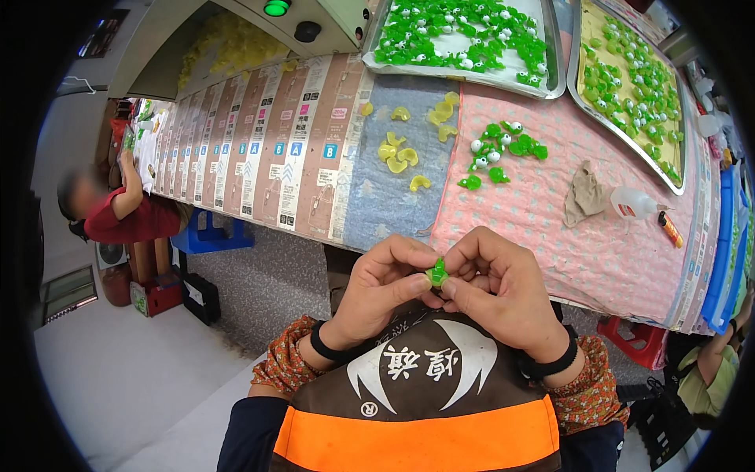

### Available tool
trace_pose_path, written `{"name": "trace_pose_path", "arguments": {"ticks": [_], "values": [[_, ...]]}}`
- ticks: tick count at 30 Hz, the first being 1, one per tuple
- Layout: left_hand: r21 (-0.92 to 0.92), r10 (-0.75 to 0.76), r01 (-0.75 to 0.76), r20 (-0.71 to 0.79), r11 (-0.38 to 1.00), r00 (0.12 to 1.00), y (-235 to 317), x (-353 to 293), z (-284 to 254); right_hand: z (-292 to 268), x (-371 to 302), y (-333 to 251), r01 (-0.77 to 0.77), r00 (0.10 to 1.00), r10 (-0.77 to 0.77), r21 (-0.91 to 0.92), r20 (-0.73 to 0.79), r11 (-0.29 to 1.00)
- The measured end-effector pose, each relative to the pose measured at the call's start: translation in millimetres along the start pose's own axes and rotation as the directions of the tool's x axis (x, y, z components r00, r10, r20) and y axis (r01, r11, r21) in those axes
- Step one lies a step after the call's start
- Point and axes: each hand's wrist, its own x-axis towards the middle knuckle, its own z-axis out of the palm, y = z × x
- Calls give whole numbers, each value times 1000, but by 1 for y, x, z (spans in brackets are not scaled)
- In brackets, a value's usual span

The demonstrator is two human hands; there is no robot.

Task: The person is assembling small green and yellow plastic parts using glue at a workstation.

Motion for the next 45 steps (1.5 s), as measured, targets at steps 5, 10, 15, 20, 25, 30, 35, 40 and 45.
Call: {"name": "trace_pose_path", "arguments": {"ticks": [5, 10, 15, 20, 25, 30, 35, 40, 45], "values": [[-7, 7, -7, -3, 1000, 1000, 1, 0, 2, 0, -1, 3, 8, 1000, -8, -10, -7, 1000], [-19, -8, 8, -4, 1000, 1000, 2, -1, 1, 2, -1, 4, 17, 1000, -17, -20, -19, 1000], [-3, 25, -25, 9, 1000, 1000, 2, -1, 1, 0, -2, 9, 68, 998, -68, -87, -1, 994], [-14, 55, -55, 27, 998, 998, 0, -1, 0, 0, 0, 10, 85, 996, -84, -31, 16, 996], [-35, 22, -21, 21, 999, 1000, 0, -2, -1, 0, 0, 10, 82, 996, -82, -21, 18, 996], [-35, -2, 3, 26, 999, 1000, 0, -2, -4, 0, 1, 9, 61, 998, -61, 6, 14, 998], [-27, -11, 12, 34, 1000, 999, 1, -2, -4, 0, 2, 10, 64, 998, -64, 28, 16, 998], [-28, -10, 11, 37, 1000, 999, 2, -1, -5, -1, 3, 10, 72, 997, -73, 31, 20, 997], [-31, -17, 18, 36, 999, 999, 4, -1, -3, -1, 2, 9, 73, 997, -74, 35, 20, 997]]}}
